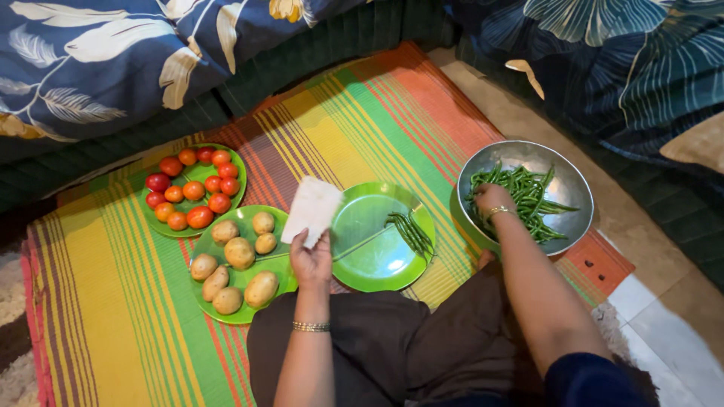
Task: The person wipes green chilies one by one with a white cloth while sitting on a mat on the floor, placing the wiped chilies onto a green plate.
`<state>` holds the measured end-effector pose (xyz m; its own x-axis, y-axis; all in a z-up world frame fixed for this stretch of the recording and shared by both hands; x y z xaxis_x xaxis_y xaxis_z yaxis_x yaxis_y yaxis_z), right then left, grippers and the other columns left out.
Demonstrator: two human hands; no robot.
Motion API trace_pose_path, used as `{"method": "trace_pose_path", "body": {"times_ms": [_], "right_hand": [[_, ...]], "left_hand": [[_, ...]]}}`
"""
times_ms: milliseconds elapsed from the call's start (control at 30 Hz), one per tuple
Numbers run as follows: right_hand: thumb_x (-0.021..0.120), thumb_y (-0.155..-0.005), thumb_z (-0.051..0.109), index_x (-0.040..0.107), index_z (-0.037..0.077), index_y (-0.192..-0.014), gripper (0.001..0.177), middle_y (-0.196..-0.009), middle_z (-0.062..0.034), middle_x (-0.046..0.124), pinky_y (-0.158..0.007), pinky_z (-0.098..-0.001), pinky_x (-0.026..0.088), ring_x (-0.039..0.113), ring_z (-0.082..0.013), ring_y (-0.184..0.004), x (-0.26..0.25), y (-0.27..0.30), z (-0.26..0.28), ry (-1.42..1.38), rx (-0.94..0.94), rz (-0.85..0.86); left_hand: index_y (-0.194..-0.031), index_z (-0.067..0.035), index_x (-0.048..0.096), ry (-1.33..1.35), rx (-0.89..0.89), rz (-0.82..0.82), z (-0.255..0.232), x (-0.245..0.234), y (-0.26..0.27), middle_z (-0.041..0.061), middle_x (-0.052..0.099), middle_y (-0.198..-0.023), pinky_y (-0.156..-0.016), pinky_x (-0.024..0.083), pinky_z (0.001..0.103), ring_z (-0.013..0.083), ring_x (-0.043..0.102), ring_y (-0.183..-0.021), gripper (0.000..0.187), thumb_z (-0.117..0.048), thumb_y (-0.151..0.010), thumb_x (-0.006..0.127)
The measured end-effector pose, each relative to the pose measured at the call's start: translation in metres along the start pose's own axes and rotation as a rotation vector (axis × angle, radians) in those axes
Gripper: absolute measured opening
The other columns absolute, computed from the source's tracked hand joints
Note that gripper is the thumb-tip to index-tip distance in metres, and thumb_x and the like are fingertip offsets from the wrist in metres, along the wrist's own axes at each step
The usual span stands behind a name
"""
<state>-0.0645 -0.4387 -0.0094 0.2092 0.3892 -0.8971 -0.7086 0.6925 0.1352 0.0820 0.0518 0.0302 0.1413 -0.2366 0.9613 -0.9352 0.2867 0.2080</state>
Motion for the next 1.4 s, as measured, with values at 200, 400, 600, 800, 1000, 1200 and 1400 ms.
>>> {"method": "trace_pose_path", "body": {"times_ms": [200,400,600,800,1000,1200,1400], "right_hand": [[0.069,-0.088,0.024,0.075,0.029,-0.122,0.035,-0.124,-0.0123,0.072,-0.096,-0.0465,0.054,0.069,-0.0354,-0.111,0.015,0.001,0.01,0.082,0.01,0.05],[0.068,-0.09,0.025,0.081,0.029,-0.107,0.021,-0.119,-0.0098,0.073,-0.09,-0.0472,0.057,0.071,-0.0324,-0.107,0.014,0.006,0.014,0.146,-0.017,-0.002],[0.07,-0.092,0.02,0.08,0.02,-0.097,0.011,-0.113,-0.0145,0.072,-0.086,-0.046,0.055,0.07,-0.0359,-0.098,-0.011,0.002,0.02,-0.092,-0.111,-0.307],[0.072,-0.102,0.015,0.07,0.011,-0.102,0.005,-0.095,-0.0067,0.071,-0.065,-0.0302,0.052,0.062,-0.0148,-0.073,-0.057,-0.009,-0.004,-1.104,0.046,-0.643],[0.071,-0.104,0.025,0.06,0.015,-0.1,0.015,-0.086,-0.0001,0.066,-0.053,-0.0258,0.045,0.061,-0.0118,-0.066,-0.071,0.014,-0.004,-1.797,-0.025,-0.357],[0.07,-0.099,0.016,0.061,0.016,-0.1,0.009,-0.094,0.0011,0.067,-0.068,-0.0255,0.05,0.06,-0.0109,-0.074,-0.051,0.093,0.106,-1.81,-0.233,-0.025],[0.066,-0.097,0.003,0.074,0.006,-0.108,0.014,-0.095,-0.0053,0.074,-0.074,-0.0289,0.055,0.067,-0.0139,-0.079,0.026,0.187,0.209,-1.237,-0.415,0.146]], "left_hand": [[-0.137,-0.006,0.051,-0.53,0.056,-0.024,0.03,-0.034,-0.016,0.013,0.07,-0.122,-0.08,0.058,0.036,0.0241,0.07,-0.103,0.041,-0.015,-0.098,0.061],[-0.128,-0.009,0.062,-0.741,-0.118,-0.082,0.055,-0.026,-0.002,0.003,0.071,-0.116,-0.073,0.057,0.033,0.0167,0.07,-0.096,0.038,-0.024,-0.092,0.066],[-0.118,-0.004,0.064,-0.688,-0.14,-0.054,0.053,-0.03,0.005,0.01,0.069,-0.1,-0.068,0.055,0.035,0.0237,0.065,-0.084,0.034,-0.025,-0.092,0.071],[-0.115,-0.004,0.066,-0.556,-0.227,0.006,0.061,-0.033,0.009,0.007,0.071,-0.098,-0.07,0.055,0.034,0.0219,0.068,-0.086,0.033,-0.018,-0.085,0.068],[-0.106,-0.006,0.064,-0.429,-0.224,0.018,0.066,-0.053,-0.002,0.004,0.069,-0.097,-0.079,0.057,0.036,0.0206,0.069,-0.09,0.023,-0.015,-0.085,0.067],[-0.113,-0.008,0.062,-0.405,-0.337,0.113,0.076,-0.043,0.003,0.007,0.07,-0.104,-0.089,0.056,0.04,0.0228,0.069,-0.099,0.019,-0.019,-0.098,0.064],[-0.13,-0.004,0.06,-0.337,-0.443,0.12,0.086,-0.02,0.019,0.012,0.07,-0.126,-0.103,0.053,0.044,0.0271,0.069,-0.116,0.041,-0.031,-0.1,0.054]]}}
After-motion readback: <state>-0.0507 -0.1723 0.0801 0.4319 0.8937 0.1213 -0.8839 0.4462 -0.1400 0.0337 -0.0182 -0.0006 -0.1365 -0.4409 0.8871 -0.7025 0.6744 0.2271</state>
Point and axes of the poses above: each hand's wrist, its own y-axis away from the middle knuckle, its own x-axis out of the palm, z = x × y, the point moved 5 cm from there along -y, towards the middle knuckle
